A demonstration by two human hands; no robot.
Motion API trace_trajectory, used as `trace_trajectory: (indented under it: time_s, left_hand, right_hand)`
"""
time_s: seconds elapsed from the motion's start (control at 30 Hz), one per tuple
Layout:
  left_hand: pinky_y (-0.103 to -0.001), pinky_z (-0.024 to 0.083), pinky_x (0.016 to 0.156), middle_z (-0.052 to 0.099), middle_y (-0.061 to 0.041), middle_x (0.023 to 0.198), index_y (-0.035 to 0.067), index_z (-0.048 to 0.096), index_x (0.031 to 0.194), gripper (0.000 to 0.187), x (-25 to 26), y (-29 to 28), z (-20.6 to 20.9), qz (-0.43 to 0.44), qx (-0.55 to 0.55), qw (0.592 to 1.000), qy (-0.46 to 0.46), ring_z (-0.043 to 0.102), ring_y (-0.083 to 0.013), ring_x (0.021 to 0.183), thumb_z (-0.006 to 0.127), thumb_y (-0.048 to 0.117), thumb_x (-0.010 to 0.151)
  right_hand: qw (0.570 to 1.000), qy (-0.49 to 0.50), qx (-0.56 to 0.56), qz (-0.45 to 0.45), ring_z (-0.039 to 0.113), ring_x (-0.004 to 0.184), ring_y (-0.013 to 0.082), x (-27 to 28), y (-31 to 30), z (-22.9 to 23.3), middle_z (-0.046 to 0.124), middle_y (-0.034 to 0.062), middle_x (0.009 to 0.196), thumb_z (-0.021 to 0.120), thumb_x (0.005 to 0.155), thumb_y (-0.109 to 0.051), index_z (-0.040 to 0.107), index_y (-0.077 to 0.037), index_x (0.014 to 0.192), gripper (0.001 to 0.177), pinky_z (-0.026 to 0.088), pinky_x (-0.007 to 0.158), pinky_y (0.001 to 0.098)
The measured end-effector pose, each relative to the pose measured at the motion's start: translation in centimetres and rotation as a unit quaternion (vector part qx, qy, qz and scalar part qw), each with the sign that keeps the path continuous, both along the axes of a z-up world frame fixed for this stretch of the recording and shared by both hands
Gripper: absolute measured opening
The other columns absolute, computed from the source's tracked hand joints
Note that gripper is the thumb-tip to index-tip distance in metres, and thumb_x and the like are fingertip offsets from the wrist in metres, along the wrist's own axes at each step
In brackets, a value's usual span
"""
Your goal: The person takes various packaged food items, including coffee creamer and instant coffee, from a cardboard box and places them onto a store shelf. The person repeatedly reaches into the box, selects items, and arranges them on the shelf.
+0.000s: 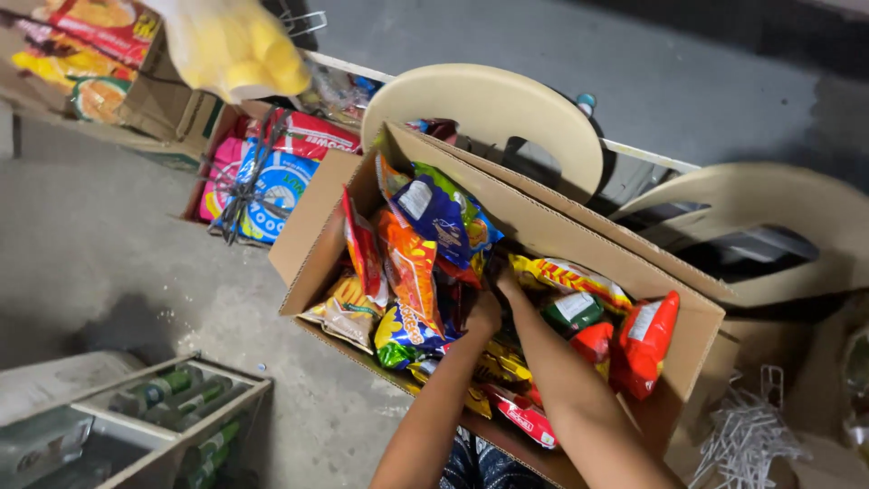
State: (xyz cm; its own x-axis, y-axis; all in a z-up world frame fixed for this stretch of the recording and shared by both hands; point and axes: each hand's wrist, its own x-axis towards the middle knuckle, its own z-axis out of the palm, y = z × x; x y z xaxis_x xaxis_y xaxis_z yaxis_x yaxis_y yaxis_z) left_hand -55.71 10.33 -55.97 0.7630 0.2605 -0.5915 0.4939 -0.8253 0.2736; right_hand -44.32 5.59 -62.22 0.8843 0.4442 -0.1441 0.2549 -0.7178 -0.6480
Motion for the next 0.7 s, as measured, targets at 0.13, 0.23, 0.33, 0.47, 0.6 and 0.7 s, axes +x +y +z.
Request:
trace_trajectory:
  time_s: [0.13,0.23,0.33,0.47,0.6,0.7]
  left_hand:
    - [-0.06,0.044,0.103,0.056,-0.029,0.137,0.006,0.035,0.137,0.072,-1.1,0.3,1.9,0.003,0.053,0.996,-0.07,0.054,-0.0505,0.126,0.073,0.024,0.079]
    - [-0.062,0.037,0.109,0.046,-0.032,0.147,0.008,0.006,0.149,0.108,-0.8,1.3,1.2,0.011,0.11,0.982,-0.15,0.044,-0.0539,0.135,0.078,0.025,0.07]
    - [-0.06,0.032,0.114,0.037,-0.033,0.153,0.009,-0.001,0.16,0.117,-1.2,1.6,-0.2,0.022,0.101,0.983,-0.151,0.036,-0.0532,0.141,0.077,0.024,0.074]
    - [-0.057,0.036,0.111,0.034,-0.026,0.158,0.022,0.007,0.166,0.103,-1.2,2.8,2.7,0.101,-0.026,0.989,-0.101,0.04,-0.0489,0.139,0.068,0.023,0.082]
    - [-0.056,0.038,0.108,0.029,-0.02,0.163,0.027,0.013,0.164,0.101,-0.7,2.7,6.1,0.167,-0.164,0.969,-0.076,0.04,-0.0476,0.137,0.067,0.022,0.079]
    - [-0.051,0.025,0.121,0.022,-0.02,0.164,0.025,0.01,0.161,0.125,-1.5,3.3,4.3,0.068,-0.039,0.993,-0.087,0.019,-0.0452,0.15,0.095,0.022,0.069]
  right_hand:
    - [0.993,-0.091,-0.039,0.071,0.044,0.141,0.0387,0.9,-3.8,-25.4,0.042,0.0275,0.156,0.041,0.104,-0.018,0.034,0.002,0.156,0.055,0.035,0.118,0.0405]
    - [0.995,-0.093,-0.024,0.009,0.041,0.138,0.0436,1.8,-2.5,-26.5,0.038,0.0322,0.152,0.05,0.097,-0.023,0.031,0.005,0.154,0.067,0.035,0.115,0.0436]
    - [0.996,-0.043,-0.08,-0.014,0.036,0.141,0.0442,1.7,-2.1,-25.7,0.031,0.033,0.156,0.049,0.092,-0.026,0.025,0.001,0.161,0.078,0.035,0.112,0.044]
    - [0.972,0.02,-0.235,-0.018,0.039,0.147,0.036,2.2,-1.4,-24.9,0.035,0.0147,0.165,0.037,0.106,-0.04,0.03,-0.018,0.163,0.062,0.036,0.117,0.0498]
    - [0.953,-0.067,-0.293,0.046,0.038,0.148,0.0341,2.7,0.1,-8.4,0.035,0.0116,0.165,0.039,0.105,-0.033,0.033,-0.017,0.161,0.058,0.035,0.115,0.0541]
    - [0.968,-0.04,-0.247,0.002,0.04,0.147,0.0332,4.0,2.1,-2.7,0.038,0.0121,0.163,0.043,0.102,-0.031,0.035,-0.016,0.159,0.059,0.036,0.115,0.0518]
